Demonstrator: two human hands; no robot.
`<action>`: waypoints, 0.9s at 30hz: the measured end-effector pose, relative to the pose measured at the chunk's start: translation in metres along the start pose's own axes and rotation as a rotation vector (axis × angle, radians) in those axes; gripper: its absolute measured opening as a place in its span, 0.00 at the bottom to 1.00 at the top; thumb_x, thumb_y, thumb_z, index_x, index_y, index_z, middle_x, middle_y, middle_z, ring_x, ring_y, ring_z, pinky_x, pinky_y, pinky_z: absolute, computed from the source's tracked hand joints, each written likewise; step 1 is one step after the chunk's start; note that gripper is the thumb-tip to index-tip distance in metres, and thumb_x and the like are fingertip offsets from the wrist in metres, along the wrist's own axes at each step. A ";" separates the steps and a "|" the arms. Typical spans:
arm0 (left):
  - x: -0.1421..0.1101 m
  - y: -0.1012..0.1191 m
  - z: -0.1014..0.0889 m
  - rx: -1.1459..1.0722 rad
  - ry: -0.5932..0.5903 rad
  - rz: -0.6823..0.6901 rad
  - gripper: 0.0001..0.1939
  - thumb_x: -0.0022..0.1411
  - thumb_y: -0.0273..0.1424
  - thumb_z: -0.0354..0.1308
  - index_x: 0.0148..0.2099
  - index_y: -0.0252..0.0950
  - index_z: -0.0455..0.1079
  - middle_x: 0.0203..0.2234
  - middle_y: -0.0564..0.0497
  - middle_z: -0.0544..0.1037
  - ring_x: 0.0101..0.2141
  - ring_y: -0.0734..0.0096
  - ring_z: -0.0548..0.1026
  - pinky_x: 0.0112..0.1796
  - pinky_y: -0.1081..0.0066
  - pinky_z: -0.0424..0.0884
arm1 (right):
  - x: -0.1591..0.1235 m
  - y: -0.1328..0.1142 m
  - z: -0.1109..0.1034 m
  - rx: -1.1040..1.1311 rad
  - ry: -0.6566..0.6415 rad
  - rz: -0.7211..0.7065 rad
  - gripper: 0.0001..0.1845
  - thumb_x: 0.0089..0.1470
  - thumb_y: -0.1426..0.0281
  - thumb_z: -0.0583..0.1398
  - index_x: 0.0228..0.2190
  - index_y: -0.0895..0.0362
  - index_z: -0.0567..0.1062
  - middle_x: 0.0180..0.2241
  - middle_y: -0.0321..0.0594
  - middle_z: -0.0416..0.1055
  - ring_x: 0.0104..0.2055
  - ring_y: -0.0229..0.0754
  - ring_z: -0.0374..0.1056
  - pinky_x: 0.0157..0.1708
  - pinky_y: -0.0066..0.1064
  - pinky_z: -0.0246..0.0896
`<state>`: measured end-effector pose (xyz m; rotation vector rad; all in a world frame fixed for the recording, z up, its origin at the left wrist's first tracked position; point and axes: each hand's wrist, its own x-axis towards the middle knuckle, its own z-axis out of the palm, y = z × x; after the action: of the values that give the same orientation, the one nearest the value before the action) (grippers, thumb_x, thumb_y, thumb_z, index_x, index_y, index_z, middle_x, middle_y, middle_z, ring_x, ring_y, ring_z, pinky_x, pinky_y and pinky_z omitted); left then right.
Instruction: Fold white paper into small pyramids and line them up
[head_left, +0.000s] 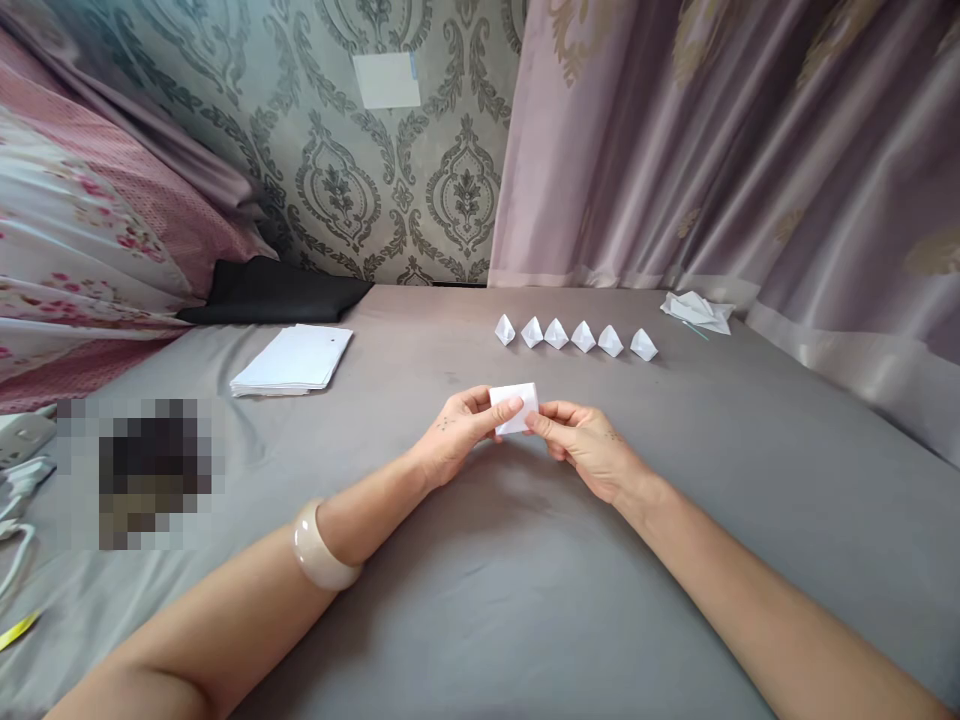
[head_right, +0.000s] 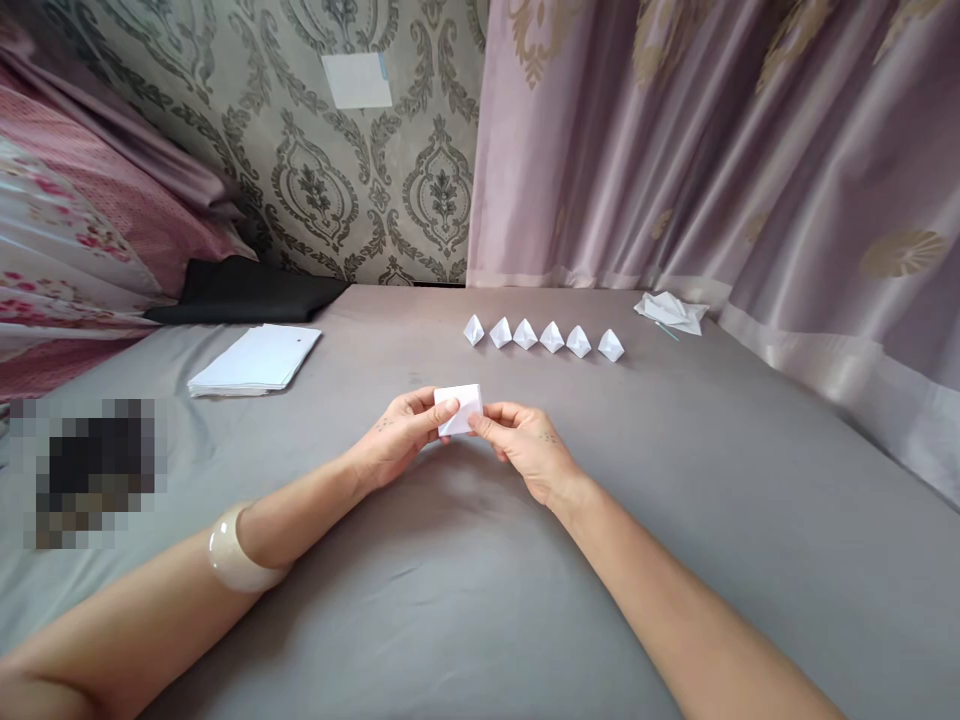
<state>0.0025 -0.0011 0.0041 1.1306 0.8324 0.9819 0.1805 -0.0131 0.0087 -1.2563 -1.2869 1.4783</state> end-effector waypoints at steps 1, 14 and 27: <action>0.000 -0.001 0.001 0.007 0.003 0.005 0.16 0.51 0.40 0.67 0.38 0.34 0.74 0.32 0.49 0.77 0.34 0.70 0.73 0.32 0.73 0.64 | 0.001 0.002 0.000 0.052 0.036 0.000 0.17 0.43 0.57 0.68 0.31 0.56 0.79 0.29 0.35 0.73 0.21 0.29 0.49 0.24 0.29 0.46; 0.001 -0.012 -0.009 0.921 0.173 0.530 0.10 0.63 0.37 0.56 0.36 0.40 0.76 0.33 0.49 0.73 0.33 0.70 0.69 0.34 0.71 0.66 | 0.005 0.015 -0.005 -0.516 0.247 -0.476 0.09 0.52 0.62 0.63 0.35 0.52 0.76 0.38 0.39 0.73 0.28 0.37 0.63 0.31 0.31 0.60; 0.008 -0.014 -0.013 1.745 -0.111 0.740 0.17 0.69 0.26 0.40 0.38 0.35 0.71 0.35 0.45 0.76 0.34 0.65 0.68 0.35 0.66 0.60 | 0.007 0.026 -0.007 -1.458 0.200 -0.794 0.17 0.61 0.78 0.49 0.30 0.57 0.75 0.32 0.42 0.73 0.33 0.42 0.64 0.34 0.34 0.54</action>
<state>-0.0039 0.0086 -0.0127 3.1026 1.1790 0.5479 0.1869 -0.0097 -0.0183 -1.2928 -2.4027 -0.3388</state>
